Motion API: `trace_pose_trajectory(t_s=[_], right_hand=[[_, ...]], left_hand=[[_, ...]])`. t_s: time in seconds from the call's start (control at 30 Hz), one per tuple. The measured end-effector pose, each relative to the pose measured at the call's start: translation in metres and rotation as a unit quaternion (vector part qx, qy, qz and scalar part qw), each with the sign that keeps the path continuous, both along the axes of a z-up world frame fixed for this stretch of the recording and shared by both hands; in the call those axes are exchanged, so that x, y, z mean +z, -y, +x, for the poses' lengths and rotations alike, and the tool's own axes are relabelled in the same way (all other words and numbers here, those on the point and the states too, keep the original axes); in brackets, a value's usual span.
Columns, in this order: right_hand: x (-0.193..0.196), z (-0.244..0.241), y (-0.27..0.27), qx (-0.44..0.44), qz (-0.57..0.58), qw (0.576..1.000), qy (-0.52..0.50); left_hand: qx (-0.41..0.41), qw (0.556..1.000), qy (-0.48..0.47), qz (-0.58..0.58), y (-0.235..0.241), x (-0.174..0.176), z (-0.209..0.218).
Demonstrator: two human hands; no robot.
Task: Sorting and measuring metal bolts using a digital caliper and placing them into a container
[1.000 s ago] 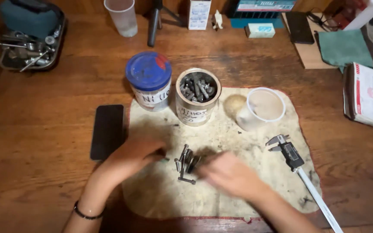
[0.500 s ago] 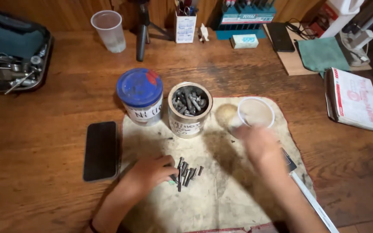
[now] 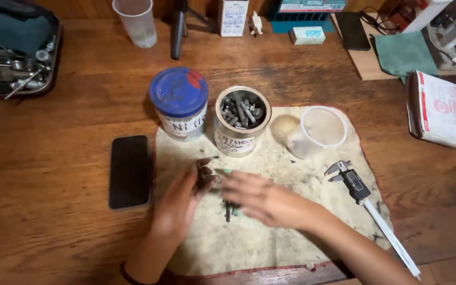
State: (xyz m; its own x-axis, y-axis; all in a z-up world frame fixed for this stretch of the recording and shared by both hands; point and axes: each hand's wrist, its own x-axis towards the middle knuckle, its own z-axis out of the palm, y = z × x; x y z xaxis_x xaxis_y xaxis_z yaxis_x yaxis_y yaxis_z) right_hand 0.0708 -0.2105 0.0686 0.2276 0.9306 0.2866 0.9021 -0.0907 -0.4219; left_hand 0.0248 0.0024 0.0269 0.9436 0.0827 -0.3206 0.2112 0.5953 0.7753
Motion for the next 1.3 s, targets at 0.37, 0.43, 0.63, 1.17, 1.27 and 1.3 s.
trace_pose_trajectory(t_s=[0.37, 0.43, 0.63, 1.17, 1.27, 1.3], right_hand=[[-0.008, -0.012, 0.006, -0.044, -0.117, 0.985, 0.120], [-0.008, -0.011, 0.005, -0.058, -0.175, 0.976, 0.113], [-0.010, -0.016, -0.004, -0.022, -0.154, 0.930, 0.332], [0.026, 0.005, -0.043, -0.087, 0.031, 0.990, -0.105], [0.039, 0.006, -0.045, -0.082, 0.038, 0.988, -0.128], [0.045, 0.007, -0.043, -0.093, 0.054, 0.986, -0.129]], left_hand=[[0.081, 0.975, -0.052, -0.200, 0.015, 0.024, -0.009], [0.059, 0.978, -0.040, -0.198, 0.018, 0.018, -0.010], [0.042, 0.970, -0.070, -0.230, 0.021, 0.019, -0.012], [0.100, 0.949, -0.160, -0.253, 0.046, -0.019, -0.014], [0.120, 0.942, -0.175, -0.258, 0.039, -0.019, -0.011], [0.136, 0.940, -0.188, -0.249, 0.036, -0.014, -0.010]])
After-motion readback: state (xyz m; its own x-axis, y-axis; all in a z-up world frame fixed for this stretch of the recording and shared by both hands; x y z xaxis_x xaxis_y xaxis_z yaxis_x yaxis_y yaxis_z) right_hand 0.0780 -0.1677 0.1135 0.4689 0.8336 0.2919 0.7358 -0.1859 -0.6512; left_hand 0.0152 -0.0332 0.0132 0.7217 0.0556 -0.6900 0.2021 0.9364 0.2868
